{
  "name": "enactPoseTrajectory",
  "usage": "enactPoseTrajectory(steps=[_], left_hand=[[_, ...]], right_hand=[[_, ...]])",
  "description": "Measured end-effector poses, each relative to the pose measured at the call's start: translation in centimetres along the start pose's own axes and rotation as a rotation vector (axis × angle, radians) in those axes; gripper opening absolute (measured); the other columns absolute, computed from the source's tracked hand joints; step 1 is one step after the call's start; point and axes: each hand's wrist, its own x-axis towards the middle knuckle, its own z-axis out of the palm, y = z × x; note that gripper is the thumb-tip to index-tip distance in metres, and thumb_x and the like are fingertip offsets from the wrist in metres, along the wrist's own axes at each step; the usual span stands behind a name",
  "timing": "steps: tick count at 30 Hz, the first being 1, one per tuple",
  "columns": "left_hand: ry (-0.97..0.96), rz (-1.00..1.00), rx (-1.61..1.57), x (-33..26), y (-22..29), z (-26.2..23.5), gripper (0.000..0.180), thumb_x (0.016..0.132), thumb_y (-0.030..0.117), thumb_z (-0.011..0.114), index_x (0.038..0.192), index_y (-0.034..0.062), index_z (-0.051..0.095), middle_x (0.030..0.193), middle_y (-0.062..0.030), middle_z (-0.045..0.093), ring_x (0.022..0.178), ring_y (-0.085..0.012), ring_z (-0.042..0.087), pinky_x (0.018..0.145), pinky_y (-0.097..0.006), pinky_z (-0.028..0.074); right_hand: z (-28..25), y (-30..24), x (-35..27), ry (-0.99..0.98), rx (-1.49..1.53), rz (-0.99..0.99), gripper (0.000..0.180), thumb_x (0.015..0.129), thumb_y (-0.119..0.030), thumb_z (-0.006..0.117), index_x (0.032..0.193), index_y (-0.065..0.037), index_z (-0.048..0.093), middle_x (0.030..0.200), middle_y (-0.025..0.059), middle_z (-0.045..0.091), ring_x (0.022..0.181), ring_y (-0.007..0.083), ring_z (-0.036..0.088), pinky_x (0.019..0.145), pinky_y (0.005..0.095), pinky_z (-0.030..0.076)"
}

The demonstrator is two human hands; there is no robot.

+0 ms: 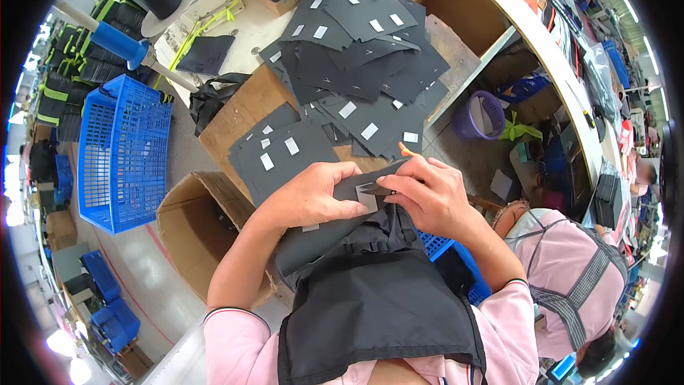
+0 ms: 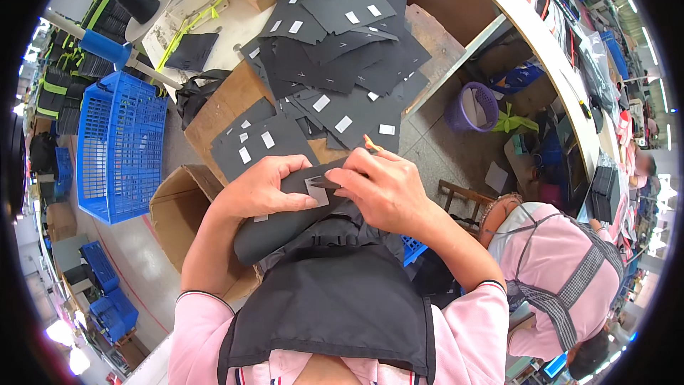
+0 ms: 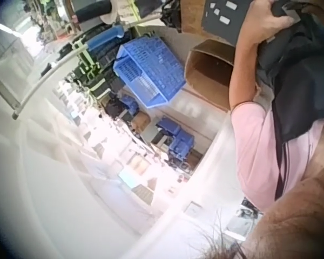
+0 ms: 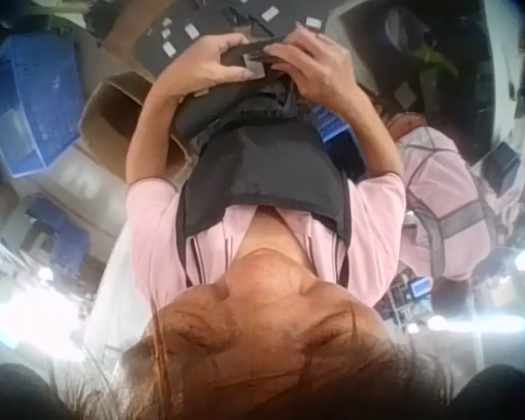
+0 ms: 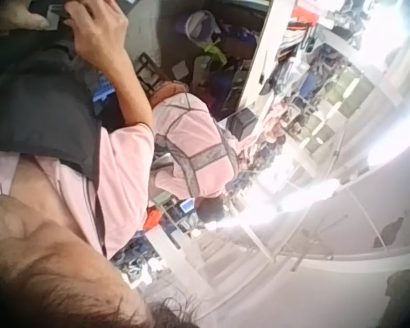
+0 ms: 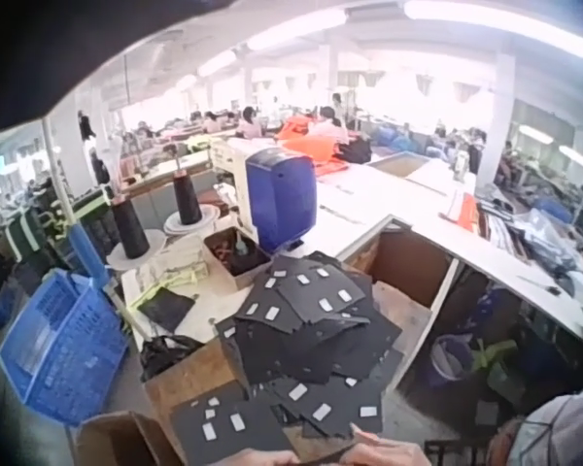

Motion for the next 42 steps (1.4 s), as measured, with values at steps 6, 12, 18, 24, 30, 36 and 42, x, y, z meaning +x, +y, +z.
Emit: enactPoseTrajectory(steps=[6, 12, 18, 24, 30, 36, 42], left_hand=[[-0.084, 0.006, 0.004, 0.1, -0.9, 0.0, 0.032, 0.072, 0.018, 0.072, 0.094, 0.0003, 0.057, 0.082, 0.0004, 0.058, 0.077, -0.0055, 0.050, 0.069, -0.022, 0.042], [-0.127, -0.025, -0.032, 0.8, -0.6, 0.6, 0.031, 0.072, 0.017, 0.074, 0.094, 0.0002, 0.058, 0.082, 0.0002, 0.059, 0.079, -0.0058, 0.051, 0.071, -0.022, 0.042], [-0.128, 0.007, -0.010, 1.4, -1.0, 0.9, 0.030, 0.073, 0.015, 0.074, 0.094, 0.0001, 0.059, 0.082, 0.0005, 0.059, 0.077, -0.0057, 0.051, 0.068, -0.022, 0.042], [-0.162, -0.012, 0.128, 1.4, -0.3, 0.8, 0.032, 0.072, 0.018, 0.075, 0.095, 0.0006, 0.061, 0.080, -0.0002, 0.060, 0.074, -0.0062, 0.051, 0.065, -0.023, 0.041], [-0.087, 0.086, -0.013, -0.2, -1.9, -1.1, 0.040, 0.068, 0.018, 0.079, 0.098, 0.0004, 0.059, 0.085, 0.0009, 0.060, 0.078, -0.0073, 0.054, 0.071, -0.022, 0.044], [0.038, -0.081, -0.413, 0.0, -3.0, 0.8, 0.032, 0.068, 0.011, 0.078, 0.092, 0.0047, 0.058, 0.085, 0.0015, 0.060, 0.077, -0.0053, 0.054, 0.072, -0.022, 0.045], [0.078, -0.054, -0.417, 0.5, -3.3, 1.6, 0.035, 0.068, 0.012, 0.078, 0.094, 0.0050, 0.056, 0.085, 0.0014, 0.059, 0.076, -0.0055, 0.054, 0.071, -0.021, 0.044]], right_hand=[[0.4, -1.3, -1.5, 0.068, -0.005, 0.130, 0.028, 0.061, -0.007, 0.074, 0.086, -0.009, 0.065, 0.072, 0.0017, 0.053, 0.059, 0.0185, 0.055, 0.055, 0.0299, 0.047], [0.4, -2.3, -2.4, 0.059, -0.061, 0.221, 0.031, 0.061, -0.008, 0.074, 0.090, -0.009, 0.064, 0.073, 0.0031, 0.053, 0.060, 0.0199, 0.056, 0.053, 0.0300, 0.046], [0.3, -2.0, -2.9, 0.088, -0.042, 0.295, 0.023, 0.065, -0.008, 0.073, 0.086, -0.008, 0.062, 0.075, 0.0043, 0.052, 0.059, 0.0231, 0.057, 0.055, 0.0330, 0.047], [-0.5, -1.8, -0.8, -0.098, 0.293, 0.570, 0.025, 0.070, -0.008, 0.070, 0.092, -0.003, 0.058, 0.077, 0.0080, 0.046, 0.064, 0.0228, 0.049, 0.057, 0.0332, 0.042], [-1.2, 0.2, -3.0, -0.024, 0.650, 0.736, 0.020, 0.070, -0.005, 0.067, 0.072, 0.002, 0.048, 0.073, 0.0065, 0.038, 0.064, 0.0146, 0.041, 0.061, 0.0263, 0.033], [2.4, -1.2, -3.9, 0.270, 0.028, 0.819, 0.027, 0.076, -0.008, 0.068, 0.101, -0.004, 0.057, 0.086, 0.0073, 0.053, 0.064, 0.0185, 0.052, 0.057, 0.0303, 0.045], [2.8, -3.2, -3.7, 0.161, 0.124, 0.447, 0.035, 0.069, -0.002, 0.071, 0.101, -0.007, 0.059, 0.086, 0.0095, 0.056, 0.063, 0.0248, 0.057, 0.054, 0.0323, 0.046]])
